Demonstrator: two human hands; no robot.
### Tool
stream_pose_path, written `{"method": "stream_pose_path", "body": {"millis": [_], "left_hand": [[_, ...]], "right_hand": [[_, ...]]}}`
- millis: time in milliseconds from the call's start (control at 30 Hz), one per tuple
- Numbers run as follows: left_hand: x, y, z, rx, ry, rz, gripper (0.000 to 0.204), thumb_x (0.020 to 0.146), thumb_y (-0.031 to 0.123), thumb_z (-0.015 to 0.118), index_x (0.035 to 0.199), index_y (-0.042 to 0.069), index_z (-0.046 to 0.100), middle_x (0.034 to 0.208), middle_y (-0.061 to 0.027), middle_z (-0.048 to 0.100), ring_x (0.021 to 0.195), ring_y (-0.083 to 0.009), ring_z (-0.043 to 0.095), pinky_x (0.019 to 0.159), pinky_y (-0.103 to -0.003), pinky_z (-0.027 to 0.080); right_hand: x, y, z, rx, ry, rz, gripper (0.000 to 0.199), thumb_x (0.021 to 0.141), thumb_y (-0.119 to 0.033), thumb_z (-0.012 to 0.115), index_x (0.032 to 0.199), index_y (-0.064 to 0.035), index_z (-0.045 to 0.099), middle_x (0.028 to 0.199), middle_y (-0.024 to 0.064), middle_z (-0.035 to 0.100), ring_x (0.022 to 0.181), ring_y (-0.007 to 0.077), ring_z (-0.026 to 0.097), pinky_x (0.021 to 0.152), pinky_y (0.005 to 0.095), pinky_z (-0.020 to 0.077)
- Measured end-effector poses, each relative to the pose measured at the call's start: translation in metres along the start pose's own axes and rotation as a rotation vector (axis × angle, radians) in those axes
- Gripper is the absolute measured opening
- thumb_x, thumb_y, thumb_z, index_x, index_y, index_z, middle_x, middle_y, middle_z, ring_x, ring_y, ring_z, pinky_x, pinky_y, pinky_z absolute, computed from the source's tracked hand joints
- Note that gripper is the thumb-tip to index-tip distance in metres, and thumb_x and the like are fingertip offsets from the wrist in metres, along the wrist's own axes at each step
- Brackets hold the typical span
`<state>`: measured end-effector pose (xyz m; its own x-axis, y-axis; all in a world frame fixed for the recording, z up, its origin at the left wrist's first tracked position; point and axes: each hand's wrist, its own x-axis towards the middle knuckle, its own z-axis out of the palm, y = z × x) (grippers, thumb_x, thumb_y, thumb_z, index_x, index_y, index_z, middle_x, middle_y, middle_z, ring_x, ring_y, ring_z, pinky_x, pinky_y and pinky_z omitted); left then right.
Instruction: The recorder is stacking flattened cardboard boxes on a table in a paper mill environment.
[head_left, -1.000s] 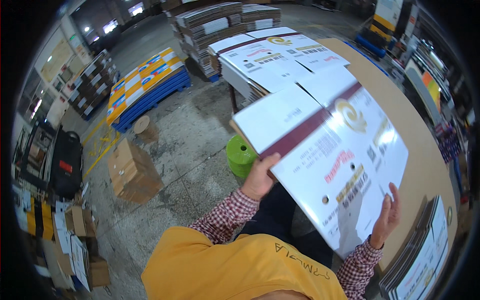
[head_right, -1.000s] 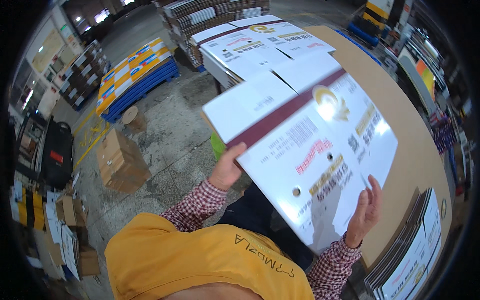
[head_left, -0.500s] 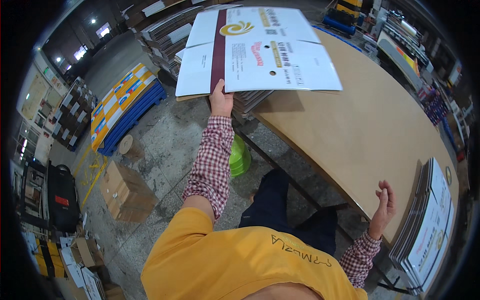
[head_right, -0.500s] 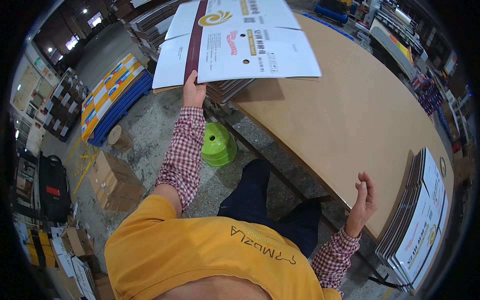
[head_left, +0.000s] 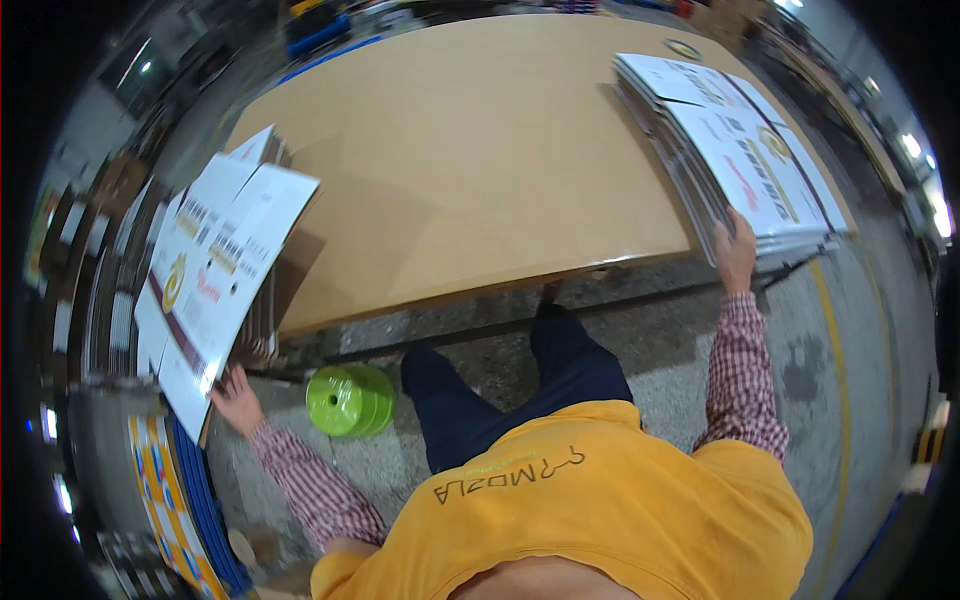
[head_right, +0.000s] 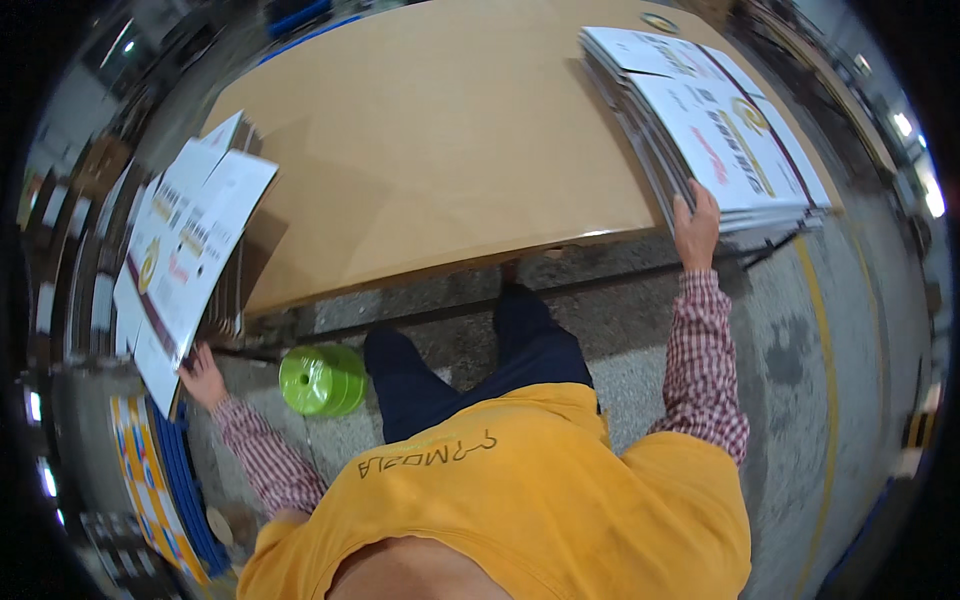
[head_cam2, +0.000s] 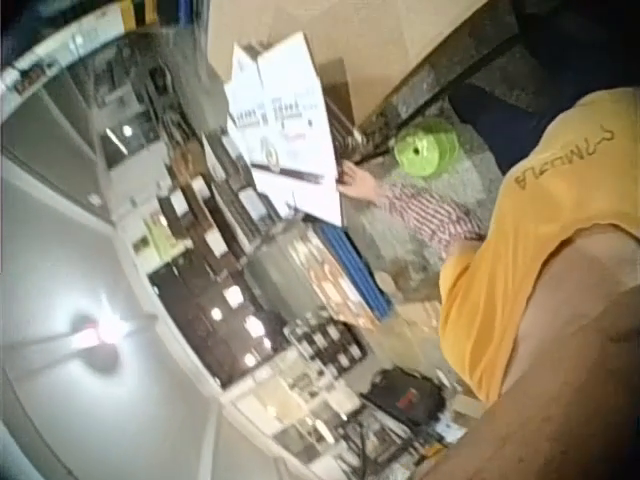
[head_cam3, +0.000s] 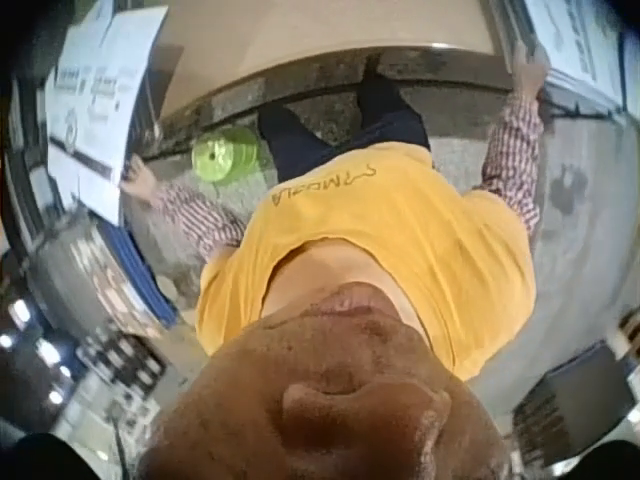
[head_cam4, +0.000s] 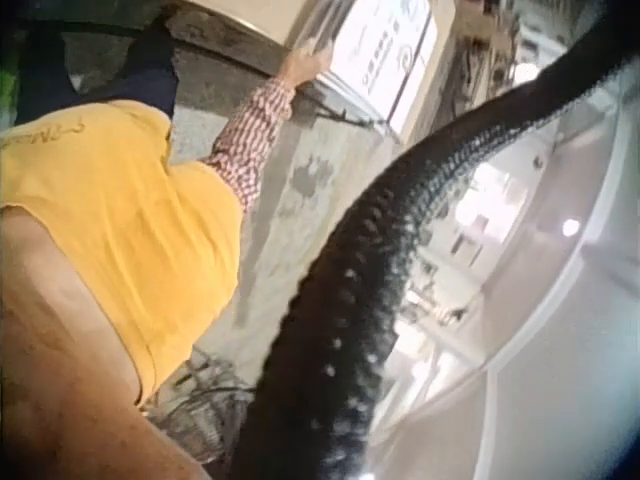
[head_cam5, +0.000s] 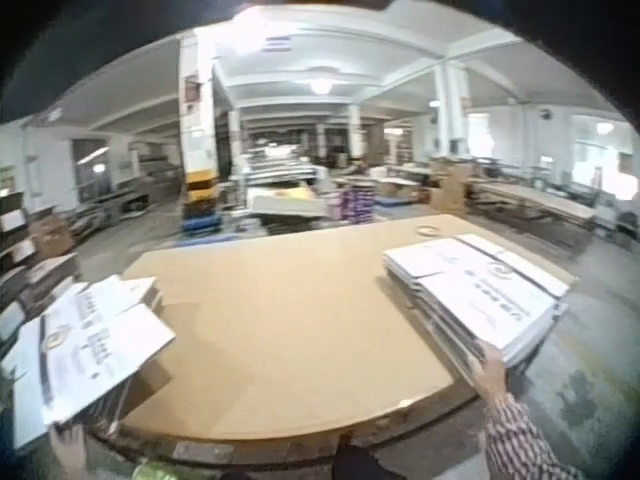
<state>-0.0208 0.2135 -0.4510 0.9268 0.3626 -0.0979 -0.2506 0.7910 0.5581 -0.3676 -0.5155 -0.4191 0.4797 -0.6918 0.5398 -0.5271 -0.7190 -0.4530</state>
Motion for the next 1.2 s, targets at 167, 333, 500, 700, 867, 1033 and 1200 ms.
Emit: {"method": "stream_pose_path", "body": {"millis": [167, 333, 500, 700, 867, 1033, 1200], "left_hand": [[-0.068, -0.074, -0.040, 0.067, -0.002, -0.278, 0.059, 0.085, 0.038, 0.042, 0.124, -0.001, 0.023, 0.125, -0.0181, 0.038, 0.113, -0.0358, 0.037, 0.094, -0.044, 0.034], [-0.126, -0.130, -0.054, 0.231, -0.023, -0.497, 0.054, 0.086, 0.040, 0.038, 0.121, -0.001, 0.029, 0.123, -0.0174, 0.040, 0.110, -0.0344, 0.041, 0.090, -0.042, 0.038], [-0.176, -0.203, -0.006, 0.385, -0.268, -0.769, 0.049, 0.087, 0.037, 0.040, 0.121, 0.002, 0.033, 0.121, -0.0169, 0.042, 0.104, -0.0320, 0.046, 0.088, -0.042, 0.039], [-0.323, -0.294, 0.124, 0.552, -0.898, -1.119, 0.045, 0.089, 0.028, 0.038, 0.122, -0.002, 0.030, 0.112, -0.0167, 0.049, 0.094, -0.0246, 0.053, 0.078, -0.032, 0.046], [-0.333, -0.316, 0.148, 0.310, -0.863, -1.214, 0.034, 0.087, 0.024, 0.044, 0.112, 0.001, 0.043, 0.104, -0.0075, 0.052, 0.089, -0.0174, 0.053, 0.073, -0.032, 0.046], [-0.327, -0.285, 0.123, 0.258, -0.759, -1.211, 0.032, 0.086, 0.020, 0.047, 0.110, -0.001, 0.045, 0.105, -0.0078, 0.053, 0.093, -0.0171, 0.052, 0.077, -0.031, 0.045], [-0.304, -0.247, 0.063, 0.273, -0.566, -1.127, 0.032, 0.086, 0.019, 0.047, 0.111, 0.000, 0.046, 0.105, -0.0081, 0.053, 0.093, -0.0172, 0.052, 0.078, -0.030, 0.043]], "right_hand": [[0.001, 0.072, -0.013, -0.536, -0.055, 0.216, 0.054, 0.081, -0.041, 0.046, 0.125, -0.0123, 0.035, 0.129, 0.0154, 0.032, 0.121, 0.0325, 0.026, 0.089, 0.0579, 0.0246], [-0.009, 0.063, -0.016, -0.697, -0.152, 0.151, 0.062, 0.081, -0.051, 0.040, 0.127, -0.0111, 0.031, 0.131, 0.0148, 0.031, 0.121, 0.0303, 0.027, 0.088, 0.0620, 0.0218], [-0.055, -0.024, -0.003, -0.753, -0.070, -0.095, 0.061, 0.077, -0.047, 0.048, 0.120, -0.0037, 0.040, 0.119, 0.0231, 0.042, 0.111, 0.0337, 0.040, 0.088, 0.0535, 0.0280], [-0.137, -0.134, -0.029, 0.017, -0.266, -0.322, 0.036, 0.078, -0.024, 0.054, 0.107, -0.0042, 0.050, 0.111, 0.0151, 0.050, 0.109, 0.0291, 0.043, 0.090, 0.0478, 0.0264], [-0.206, -0.119, -0.053, 0.628, -0.367, -0.145, 0.018, 0.080, -0.007, 0.052, 0.095, 0.0006, 0.055, 0.083, 0.0129, 0.060, 0.081, 0.0218, 0.058, 0.068, 0.0277, 0.0458], [-0.231, -0.062, -0.070, 1.407, -0.351, 0.874, 0.038, 0.087, -0.026, 0.045, 0.117, -0.0036, 0.041, 0.109, 0.0086, 0.052, 0.096, 0.0195, 0.053, 0.078, 0.0296, 0.0458], [-0.219, -0.057, -0.059, 1.690, 0.090, 0.977, 0.044, 0.088, -0.031, 0.042, 0.123, -0.0049, 0.034, 0.119, 0.0077, 0.045, 0.109, 0.0181, 0.043, 0.093, 0.0327, 0.0352]]}}
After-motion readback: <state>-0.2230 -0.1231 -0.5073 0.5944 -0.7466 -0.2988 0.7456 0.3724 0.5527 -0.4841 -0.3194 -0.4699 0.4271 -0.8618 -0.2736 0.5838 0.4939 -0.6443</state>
